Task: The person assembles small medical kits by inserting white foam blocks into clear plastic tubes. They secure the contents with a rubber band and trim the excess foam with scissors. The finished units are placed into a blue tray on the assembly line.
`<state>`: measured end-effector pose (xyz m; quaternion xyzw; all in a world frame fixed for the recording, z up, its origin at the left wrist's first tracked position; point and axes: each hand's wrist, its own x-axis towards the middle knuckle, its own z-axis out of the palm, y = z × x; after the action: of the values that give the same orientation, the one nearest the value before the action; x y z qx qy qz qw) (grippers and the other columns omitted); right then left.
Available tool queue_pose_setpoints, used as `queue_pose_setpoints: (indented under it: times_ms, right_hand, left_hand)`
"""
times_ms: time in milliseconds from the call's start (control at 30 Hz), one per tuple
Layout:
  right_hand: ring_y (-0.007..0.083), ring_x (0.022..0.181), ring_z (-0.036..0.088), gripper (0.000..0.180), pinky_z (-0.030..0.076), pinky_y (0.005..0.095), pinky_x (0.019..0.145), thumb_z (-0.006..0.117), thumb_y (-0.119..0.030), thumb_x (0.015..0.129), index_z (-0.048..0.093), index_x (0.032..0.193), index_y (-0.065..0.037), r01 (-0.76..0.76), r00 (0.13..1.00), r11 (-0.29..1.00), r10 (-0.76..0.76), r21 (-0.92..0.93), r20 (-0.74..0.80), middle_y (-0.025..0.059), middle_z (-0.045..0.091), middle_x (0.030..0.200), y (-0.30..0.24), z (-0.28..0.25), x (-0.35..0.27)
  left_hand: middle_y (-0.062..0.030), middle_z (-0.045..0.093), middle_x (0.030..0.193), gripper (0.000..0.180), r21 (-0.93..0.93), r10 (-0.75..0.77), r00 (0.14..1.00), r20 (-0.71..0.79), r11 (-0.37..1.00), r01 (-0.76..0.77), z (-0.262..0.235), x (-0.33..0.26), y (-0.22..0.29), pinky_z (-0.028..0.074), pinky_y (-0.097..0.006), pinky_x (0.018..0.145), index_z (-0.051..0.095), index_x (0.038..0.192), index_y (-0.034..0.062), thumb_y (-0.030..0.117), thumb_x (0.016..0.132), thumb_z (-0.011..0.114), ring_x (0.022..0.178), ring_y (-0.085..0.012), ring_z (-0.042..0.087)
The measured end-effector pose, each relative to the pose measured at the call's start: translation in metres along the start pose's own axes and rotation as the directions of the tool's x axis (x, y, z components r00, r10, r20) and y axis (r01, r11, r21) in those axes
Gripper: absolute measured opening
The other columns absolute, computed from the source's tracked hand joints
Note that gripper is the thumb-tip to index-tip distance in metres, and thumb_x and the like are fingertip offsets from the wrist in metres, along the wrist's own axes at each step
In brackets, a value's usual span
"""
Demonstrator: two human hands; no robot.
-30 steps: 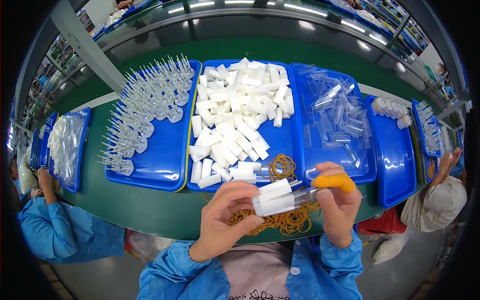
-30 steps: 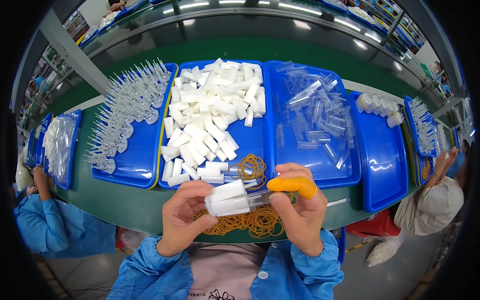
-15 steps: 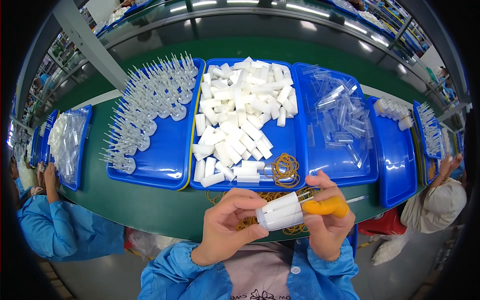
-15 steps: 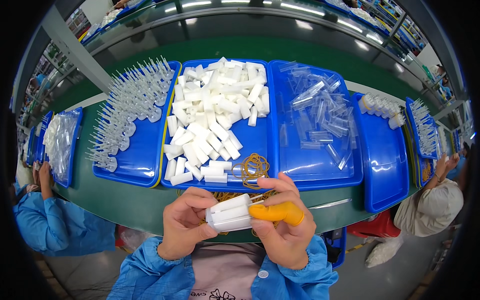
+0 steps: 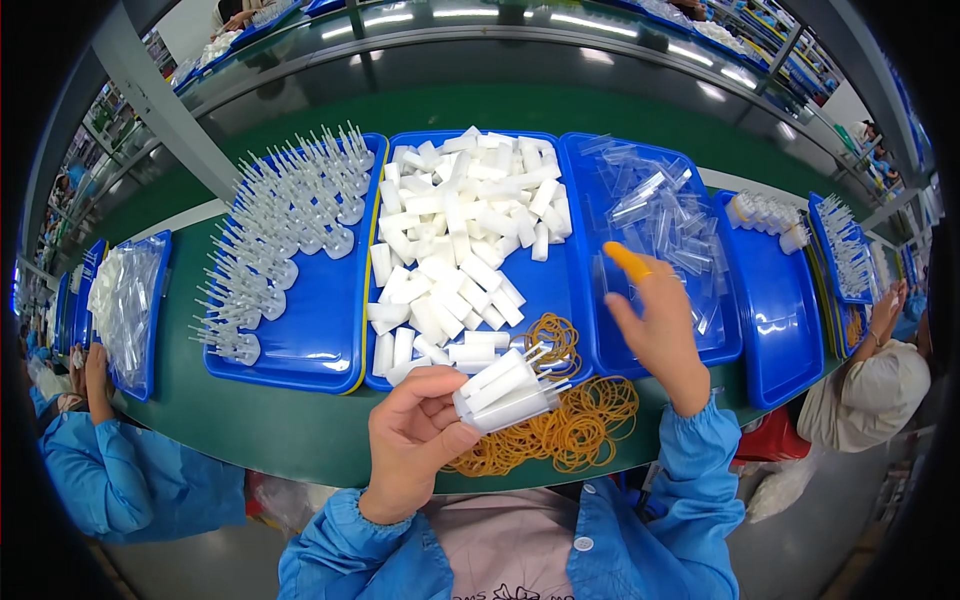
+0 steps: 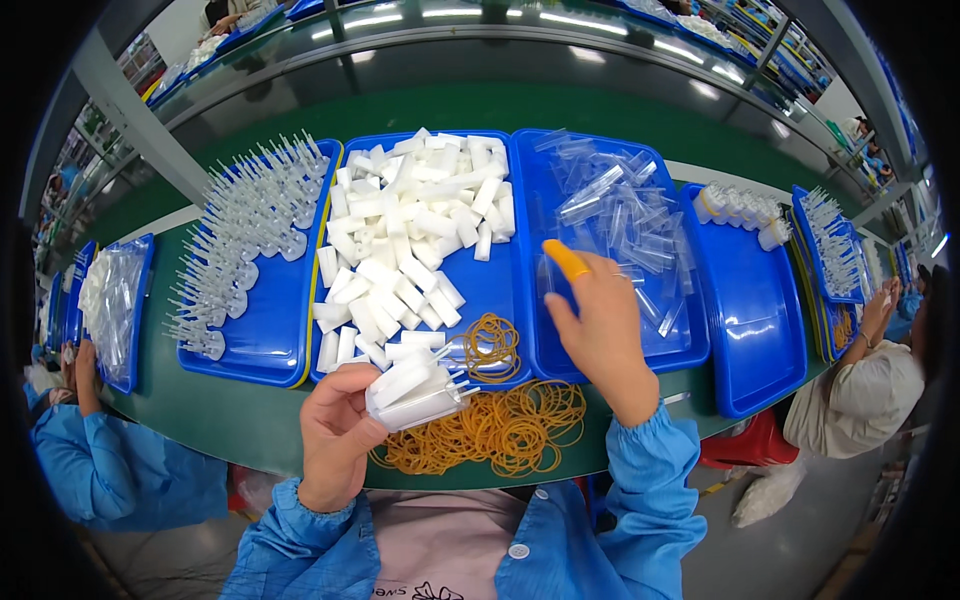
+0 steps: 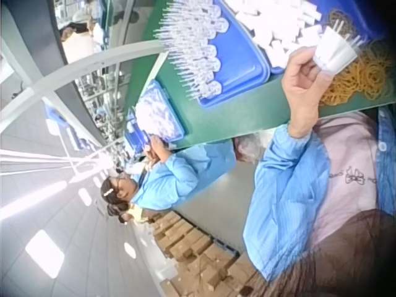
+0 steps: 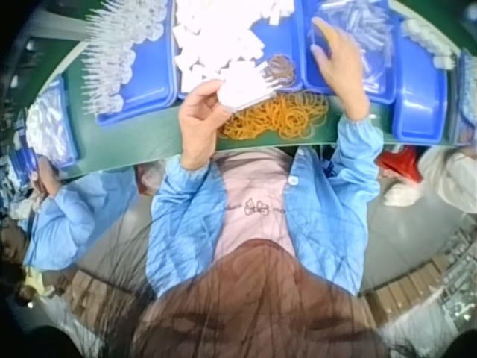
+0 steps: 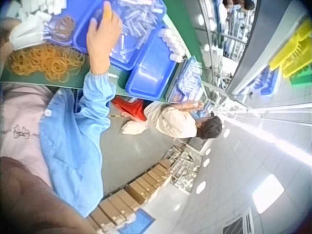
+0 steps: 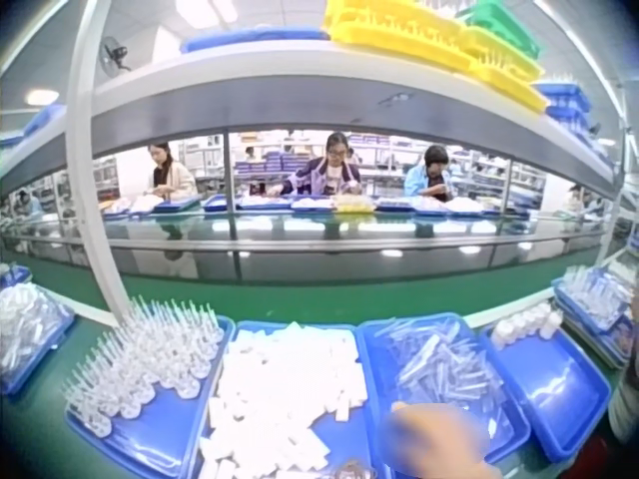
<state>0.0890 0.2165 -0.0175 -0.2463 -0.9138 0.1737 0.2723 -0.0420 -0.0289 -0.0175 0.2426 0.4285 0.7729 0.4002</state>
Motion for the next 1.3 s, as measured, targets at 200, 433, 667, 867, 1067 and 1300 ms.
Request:
queue_pose_setpoints:
  times_ms: [200,433,667,867,1067,1300]
  right_hand:
    - [0.03,0.096,0.054,0.038,0.039,0.0409,0.08,0.067,-0.013,0.074,0.059,0.111,-0.009,0.05,0.968,0.957,0.024,-0.286,0.249,0.011,0.058,0.101,0.007,0.002,0.002]
    - [0.0181,0.078,0.06,0.02,0.045,0.0293,0.071,0.057,-0.003,0.085,0.062,0.104,0.0,-0.129,0.981,0.938,0.167,0.321,-0.095,0.0098,0.061,0.1,-0.006,-0.013,-0.009]
    - [0.0088,0.078,0.056,0.014,0.046,0.0219,0.07,0.061,-0.005,0.085,0.062,0.098,0.001,-0.302,0.92,0.338,0.348,0.891,0.18,0.0038,0.062,0.091,-0.046,-0.035,-0.023]
    - [0.0104,0.08,0.057,0.017,0.047,0.0241,0.074,0.066,-0.007,0.083,0.062,0.098,0.002,-0.282,0.949,0.363,0.244,0.888,0.201,0.0046,0.062,0.089,-0.049,-0.032,-0.027]
    - [0.012,0.083,0.06,0.025,0.047,0.0254,0.078,0.069,-0.003,0.079,0.06,0.102,0.003,-0.344,0.934,0.382,0.229,0.858,0.273,0.0069,0.064,0.089,-0.068,-0.035,-0.028]
    - [0.013,0.08,0.063,0.03,0.049,0.0259,0.076,0.076,-0.003,0.072,0.059,0.097,0.001,-0.2,0.972,0.574,0.221,0.794,0.085,0.0089,0.066,0.086,-0.073,-0.029,-0.032]
  left_hand:
    - [-0.0119,0.052,0.114,0.039,-0.012,-0.018,1.0,-0.008,1.0,0.018,-0.002,0.002,0.0,0.047,-0.037,0.094,0.053,0.114,-0.0041,-0.004,0.078,0.069,0.108,-0.0234,0.056]
    - [-0.0116,0.051,0.114,0.04,0.03,0.028,1.0,-0.009,0.999,-0.028,-0.001,0.004,-0.001,0.047,-0.036,0.095,0.054,0.112,-0.0052,-0.007,0.075,0.069,0.108,-0.0232,0.056]
    - [-0.0119,0.052,0.111,0.039,0.4,0.214,0.974,0.072,0.889,-0.225,0.006,-0.002,-0.001,0.049,-0.033,0.089,0.061,0.106,-0.0025,-0.007,0.069,0.074,0.103,-0.0202,0.057]
    - [-0.0114,0.057,0.106,0.038,0.545,0.263,0.958,0.112,0.79,-0.281,0.009,-0.004,0.002,0.048,-0.029,0.079,0.065,0.101,0.001,0.0,0.066,0.079,0.097,-0.0191,0.057]
    - [-0.0133,0.053,0.106,0.038,0.589,0.271,0.947,0.17,0.743,-0.318,0.01,-0.007,0.003,0.047,-0.031,0.082,0.063,0.1,-0.0017,0.003,0.066,0.079,0.095,-0.0207,0.056]
    - [-0.0128,0.054,0.105,0.045,0.689,0.242,0.952,0.189,0.658,-0.304,0.02,-0.006,0.015,0.048,-0.03,0.078,0.063,0.11,-0.0002,0.003,0.067,0.078,0.092,-0.0202,0.057]
